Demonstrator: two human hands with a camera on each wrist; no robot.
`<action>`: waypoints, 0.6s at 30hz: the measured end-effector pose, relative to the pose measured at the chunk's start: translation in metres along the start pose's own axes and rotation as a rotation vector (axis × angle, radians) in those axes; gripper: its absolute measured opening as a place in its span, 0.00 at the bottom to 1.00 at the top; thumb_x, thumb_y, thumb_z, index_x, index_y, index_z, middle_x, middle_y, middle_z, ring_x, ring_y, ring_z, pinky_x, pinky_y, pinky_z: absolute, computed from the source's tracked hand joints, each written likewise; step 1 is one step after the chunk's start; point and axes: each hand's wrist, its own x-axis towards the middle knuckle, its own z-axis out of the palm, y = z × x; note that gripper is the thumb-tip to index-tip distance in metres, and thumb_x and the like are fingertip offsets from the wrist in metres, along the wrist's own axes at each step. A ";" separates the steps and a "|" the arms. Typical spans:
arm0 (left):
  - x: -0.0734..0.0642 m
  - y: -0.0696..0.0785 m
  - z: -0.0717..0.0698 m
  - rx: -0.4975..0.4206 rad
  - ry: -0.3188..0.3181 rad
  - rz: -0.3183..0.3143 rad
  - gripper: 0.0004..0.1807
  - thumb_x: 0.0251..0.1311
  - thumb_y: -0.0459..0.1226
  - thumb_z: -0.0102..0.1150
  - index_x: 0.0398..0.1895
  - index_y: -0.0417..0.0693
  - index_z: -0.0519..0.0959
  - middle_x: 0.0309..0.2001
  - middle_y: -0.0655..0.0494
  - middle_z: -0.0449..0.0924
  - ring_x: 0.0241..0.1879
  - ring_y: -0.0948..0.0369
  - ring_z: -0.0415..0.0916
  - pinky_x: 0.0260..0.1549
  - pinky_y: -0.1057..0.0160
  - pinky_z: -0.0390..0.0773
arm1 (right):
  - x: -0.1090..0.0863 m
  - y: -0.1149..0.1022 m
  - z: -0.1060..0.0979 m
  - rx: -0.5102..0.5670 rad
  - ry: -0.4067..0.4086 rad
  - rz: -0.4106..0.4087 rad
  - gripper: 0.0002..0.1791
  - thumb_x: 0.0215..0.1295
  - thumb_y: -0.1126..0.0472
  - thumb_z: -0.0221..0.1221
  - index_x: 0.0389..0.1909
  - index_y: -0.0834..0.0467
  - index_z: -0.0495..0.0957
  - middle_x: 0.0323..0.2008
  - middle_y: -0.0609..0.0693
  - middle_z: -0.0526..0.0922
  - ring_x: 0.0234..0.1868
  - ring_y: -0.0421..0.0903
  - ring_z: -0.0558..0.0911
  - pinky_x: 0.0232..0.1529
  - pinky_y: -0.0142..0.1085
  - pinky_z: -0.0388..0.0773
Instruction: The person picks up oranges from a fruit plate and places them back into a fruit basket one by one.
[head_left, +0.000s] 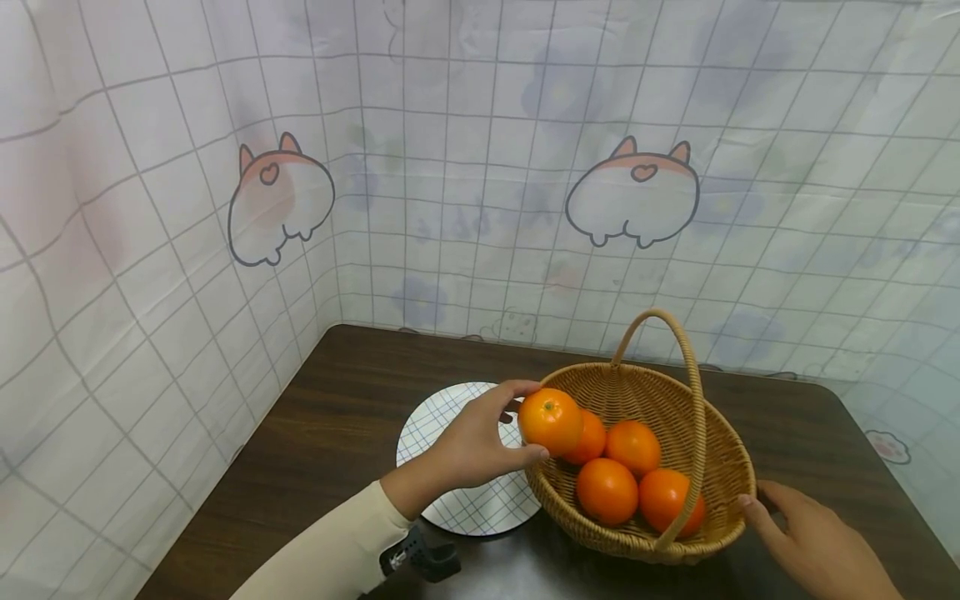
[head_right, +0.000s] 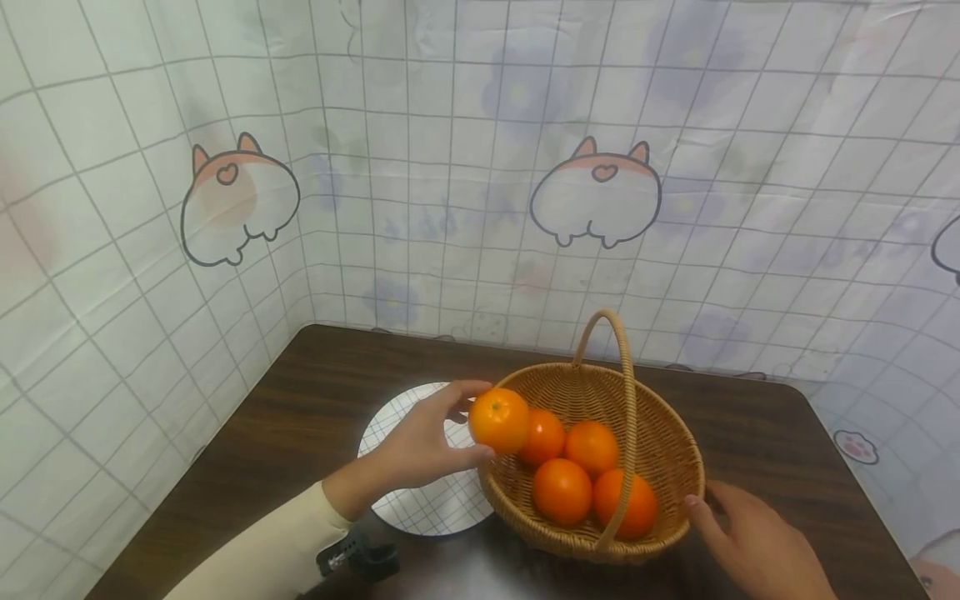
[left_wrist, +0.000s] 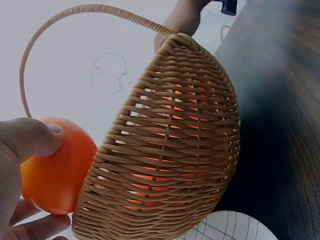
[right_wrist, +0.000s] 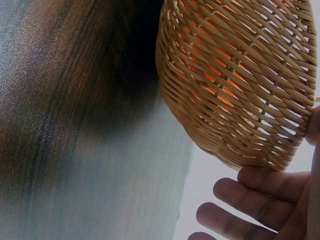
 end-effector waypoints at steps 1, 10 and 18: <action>0.000 0.000 0.001 0.008 -0.002 -0.006 0.42 0.55 0.44 0.77 0.72 0.52 0.69 0.66 0.62 0.74 0.56 0.62 0.74 0.56 0.53 0.78 | 0.000 0.000 0.000 -0.001 -0.001 0.001 0.45 0.77 0.31 0.39 0.65 0.70 0.72 0.59 0.74 0.76 0.51 0.71 0.80 0.39 0.62 0.80; 0.001 0.004 0.004 -0.004 -0.002 0.005 0.42 0.57 0.44 0.76 0.74 0.52 0.66 0.69 0.57 0.71 0.60 0.57 0.75 0.59 0.47 0.75 | -0.001 -0.002 -0.002 -0.004 -0.002 -0.006 0.44 0.79 0.33 0.39 0.64 0.71 0.72 0.59 0.74 0.76 0.51 0.71 0.81 0.39 0.63 0.80; -0.004 -0.005 0.003 0.010 0.042 0.049 0.38 0.60 0.46 0.74 0.72 0.53 0.68 0.68 0.54 0.72 0.62 0.57 0.74 0.59 0.55 0.77 | -0.001 -0.001 -0.002 -0.004 0.007 -0.022 0.42 0.80 0.34 0.40 0.64 0.72 0.71 0.58 0.75 0.76 0.50 0.71 0.81 0.39 0.64 0.80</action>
